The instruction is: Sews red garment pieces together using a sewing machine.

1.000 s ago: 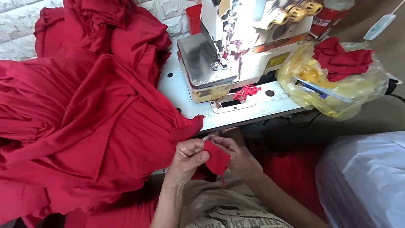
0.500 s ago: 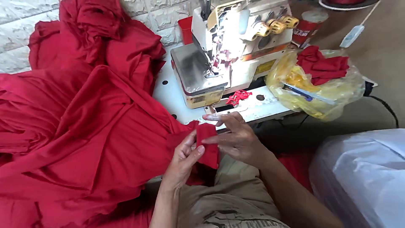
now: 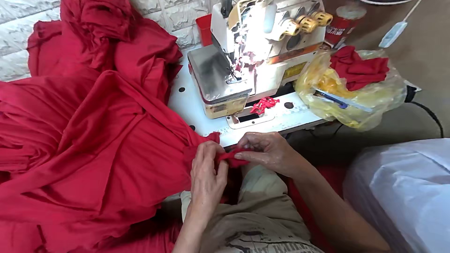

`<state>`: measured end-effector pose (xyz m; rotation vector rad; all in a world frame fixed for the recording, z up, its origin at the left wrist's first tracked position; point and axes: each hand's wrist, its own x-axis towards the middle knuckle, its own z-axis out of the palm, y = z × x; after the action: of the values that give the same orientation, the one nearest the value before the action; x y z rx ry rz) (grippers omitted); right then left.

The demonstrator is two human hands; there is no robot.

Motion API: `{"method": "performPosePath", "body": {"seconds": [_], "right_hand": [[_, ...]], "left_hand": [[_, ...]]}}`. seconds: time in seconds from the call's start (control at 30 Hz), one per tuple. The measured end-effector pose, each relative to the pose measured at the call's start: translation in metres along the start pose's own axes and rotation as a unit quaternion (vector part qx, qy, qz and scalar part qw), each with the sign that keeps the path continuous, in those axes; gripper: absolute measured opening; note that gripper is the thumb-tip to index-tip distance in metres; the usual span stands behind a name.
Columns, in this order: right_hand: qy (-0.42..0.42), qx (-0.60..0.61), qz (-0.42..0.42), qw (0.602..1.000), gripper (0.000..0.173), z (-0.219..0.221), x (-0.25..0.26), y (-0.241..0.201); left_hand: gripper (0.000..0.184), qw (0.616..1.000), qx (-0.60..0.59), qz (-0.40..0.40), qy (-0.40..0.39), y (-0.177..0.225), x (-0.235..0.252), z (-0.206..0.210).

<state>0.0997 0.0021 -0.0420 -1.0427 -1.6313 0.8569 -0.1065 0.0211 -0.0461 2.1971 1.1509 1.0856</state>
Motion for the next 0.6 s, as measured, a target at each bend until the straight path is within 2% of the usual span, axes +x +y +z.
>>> {"method": "performPosePath", "body": {"seconds": [0.07, 0.17, 0.33, 0.43, 0.6], "right_hand": [[0.010, -0.012, 0.008, 1.000, 0.011, 0.000, -0.001, 0.004], [0.017, -0.021, 0.025, 0.999, 0.012, 0.000, -0.003, 0.006], [0.012, -0.070, 0.012, 0.997, 0.017, 0.004, -0.006, 0.016], [0.000, -0.175, -0.043, 0.984, 0.024, 0.008, -0.009, 0.024], [0.038, -0.243, -0.160, 0.956, 0.022, 0.017, 0.008, 0.033]], "left_hand": [[0.015, 1.000, 0.012, 0.010, -0.014, -0.001, 0.000, -0.001], [0.024, 0.999, 0.020, -0.001, -0.040, -0.001, -0.002, -0.003], [0.023, 0.997, 0.054, 0.014, -0.048, -0.003, -0.006, -0.007], [0.018, 0.996, 0.069, 0.014, -0.052, 0.001, -0.008, -0.017], [0.015, 0.981, 0.174, 0.083, 0.026, 0.000, 0.001, -0.027]]}}
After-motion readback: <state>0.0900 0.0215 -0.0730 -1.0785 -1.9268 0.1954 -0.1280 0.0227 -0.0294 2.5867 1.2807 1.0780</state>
